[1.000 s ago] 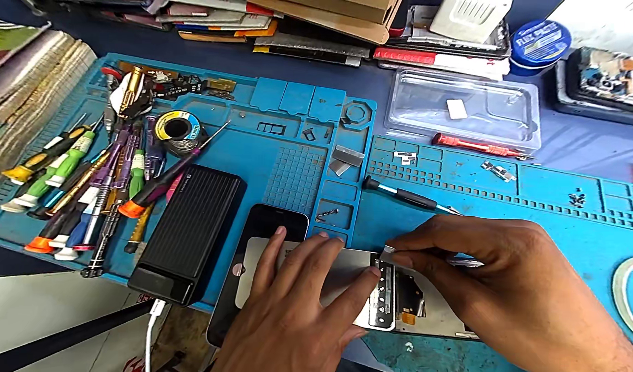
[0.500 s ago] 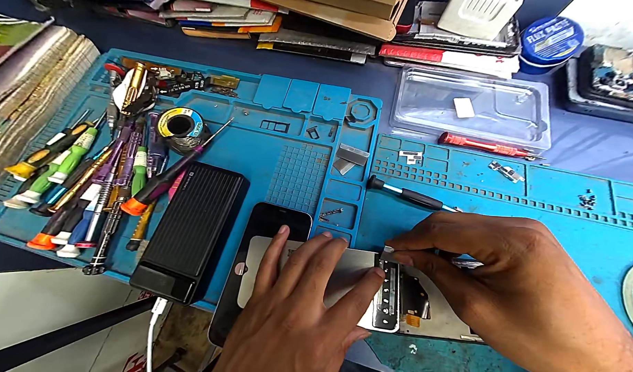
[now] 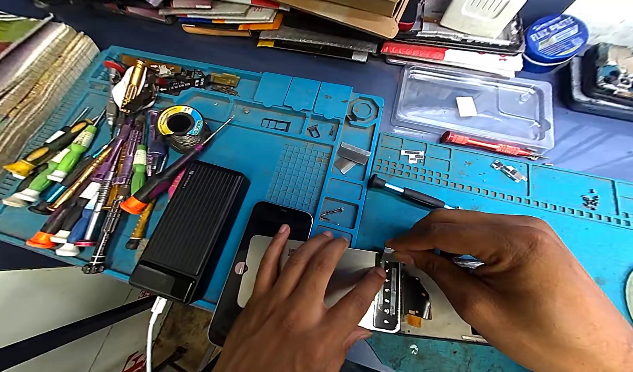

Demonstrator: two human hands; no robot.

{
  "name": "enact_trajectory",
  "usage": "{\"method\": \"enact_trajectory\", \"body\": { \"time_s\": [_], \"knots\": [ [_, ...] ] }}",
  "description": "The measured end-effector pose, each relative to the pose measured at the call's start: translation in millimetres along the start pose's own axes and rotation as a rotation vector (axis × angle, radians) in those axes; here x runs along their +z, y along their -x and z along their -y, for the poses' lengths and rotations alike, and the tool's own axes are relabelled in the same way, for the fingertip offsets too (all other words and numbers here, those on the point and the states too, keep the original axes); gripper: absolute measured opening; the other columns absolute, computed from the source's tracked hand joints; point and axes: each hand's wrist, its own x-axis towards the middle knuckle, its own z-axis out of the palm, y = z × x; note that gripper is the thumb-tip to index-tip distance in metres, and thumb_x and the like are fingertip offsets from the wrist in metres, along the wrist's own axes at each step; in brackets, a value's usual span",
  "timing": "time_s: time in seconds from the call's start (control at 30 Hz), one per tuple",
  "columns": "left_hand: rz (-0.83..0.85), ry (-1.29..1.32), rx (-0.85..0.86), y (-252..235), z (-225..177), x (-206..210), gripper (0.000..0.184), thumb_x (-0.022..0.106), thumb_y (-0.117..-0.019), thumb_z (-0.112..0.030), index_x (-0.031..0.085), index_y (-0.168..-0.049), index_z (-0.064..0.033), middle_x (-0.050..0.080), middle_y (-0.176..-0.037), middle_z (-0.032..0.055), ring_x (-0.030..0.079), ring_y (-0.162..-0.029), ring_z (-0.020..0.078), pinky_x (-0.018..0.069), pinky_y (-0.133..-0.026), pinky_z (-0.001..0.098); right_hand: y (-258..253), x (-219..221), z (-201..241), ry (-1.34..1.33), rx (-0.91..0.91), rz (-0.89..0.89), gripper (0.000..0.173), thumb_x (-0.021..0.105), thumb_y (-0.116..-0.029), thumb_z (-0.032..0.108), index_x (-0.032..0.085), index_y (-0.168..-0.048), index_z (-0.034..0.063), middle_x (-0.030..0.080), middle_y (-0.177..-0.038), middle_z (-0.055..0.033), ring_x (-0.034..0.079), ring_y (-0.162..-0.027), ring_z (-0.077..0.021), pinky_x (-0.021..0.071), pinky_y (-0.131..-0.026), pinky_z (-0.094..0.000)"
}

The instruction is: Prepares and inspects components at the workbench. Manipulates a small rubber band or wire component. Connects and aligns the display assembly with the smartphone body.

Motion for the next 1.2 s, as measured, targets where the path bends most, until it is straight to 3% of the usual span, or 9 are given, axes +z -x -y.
{"method": "enact_trajectory", "body": {
  "time_s": [0.67,1.2],
  "knots": [
    [-0.003,-0.001,0.003,-0.1,-0.2,0.1,0.044,0.048,-0.1034,-0.052,0.057,-0.144,-0.0384,0.053,-0.150,0.0104,0.040,-0.148,0.0303,0.0194,-0.122,0.0685,-2.4,-0.8,-1.6,0.009,-0.019,0.010,0.019,0.061,-0.0914,0.021,0.079,-0.092,0.0296,0.069,-0.088,0.0196,0.065,-0.080,0.0054,0.0547,-0.064,-0.0168],
    [0.001,0.009,-0.005,0.0,-0.5,-0.4,0.044,0.049,-0.1034,-0.051,0.057,-0.144,-0.0378,0.054,-0.149,0.0103,0.040,-0.148,0.0297,0.0192,-0.122,0.0683,-3.7,-1.5,-1.6,0.008,-0.026,0.006,0.020,0.061,-0.0907,0.020,0.078,-0.090,0.0297,0.067,-0.086,0.0198,0.063,-0.077,0.0062,0.0529,-0.061,-0.0161]
  ]
}}
